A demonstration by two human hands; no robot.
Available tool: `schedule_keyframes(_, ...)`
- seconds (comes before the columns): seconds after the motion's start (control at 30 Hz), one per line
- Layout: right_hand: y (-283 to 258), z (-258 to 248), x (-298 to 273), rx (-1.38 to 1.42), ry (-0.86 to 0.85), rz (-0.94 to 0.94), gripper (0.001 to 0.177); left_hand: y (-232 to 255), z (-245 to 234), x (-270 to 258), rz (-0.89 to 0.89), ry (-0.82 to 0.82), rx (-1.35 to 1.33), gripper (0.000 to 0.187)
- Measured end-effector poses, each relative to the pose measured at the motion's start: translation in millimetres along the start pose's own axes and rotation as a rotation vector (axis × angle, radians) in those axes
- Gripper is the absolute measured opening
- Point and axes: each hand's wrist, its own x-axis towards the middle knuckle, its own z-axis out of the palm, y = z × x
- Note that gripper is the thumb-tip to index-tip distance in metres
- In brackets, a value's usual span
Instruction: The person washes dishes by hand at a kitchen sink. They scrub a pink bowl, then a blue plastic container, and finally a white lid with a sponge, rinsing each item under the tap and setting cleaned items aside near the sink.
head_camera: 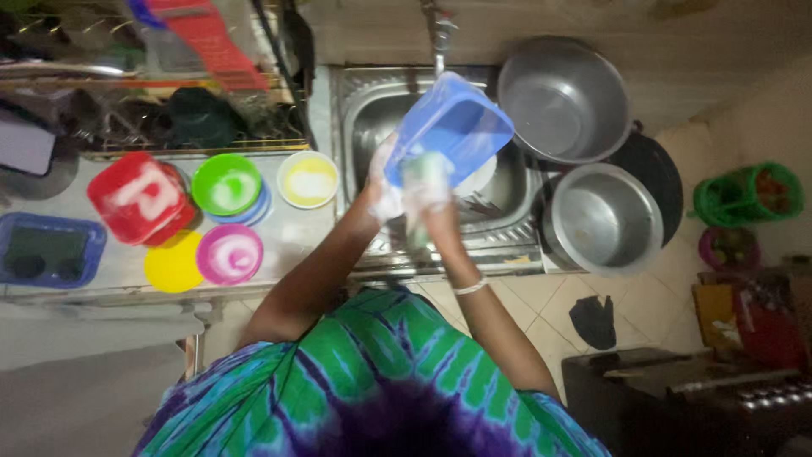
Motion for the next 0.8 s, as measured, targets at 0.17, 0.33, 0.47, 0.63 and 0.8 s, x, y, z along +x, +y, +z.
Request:
schedule_keyframes(0.17, 15.9, 5.6, 18.2, 0.483, 0.149, 0.547, 0.036, 1.8, 12.7, -8.7, 0.090, -0.178, 0.027, 0.065)
schedule_keyframes(0.33, 4.8, 35.3, 7.4, -0.122, 0.031, -0.099, 0.049, 17.8, 1.3, -28.1, -0.037, -0.073, -0.018, 0.055)
schedule_keyframes(0.47, 13.0, 44.4, -17.5, -0.098, 0.023, 0.023, 0.039, 23.5, -13.3, -34.9, -0.073, -0.128, -0.123, 0.052)
schedule_keyframes(0.63, 60.1, 40.1, -22.2, 0.175, -0.006, 0.206, 0.037, 30.6, -20.1, -37.9, -0.076, -0.074, -0.048, 0.051)
schedule_keyframes(0.8, 115.6, 46.6, -32.0, -0.194, -0.061, 0.148, 0.026, 35.7, -8.5, -44.9, -0.087, -0.056, -0.015, 0.050)
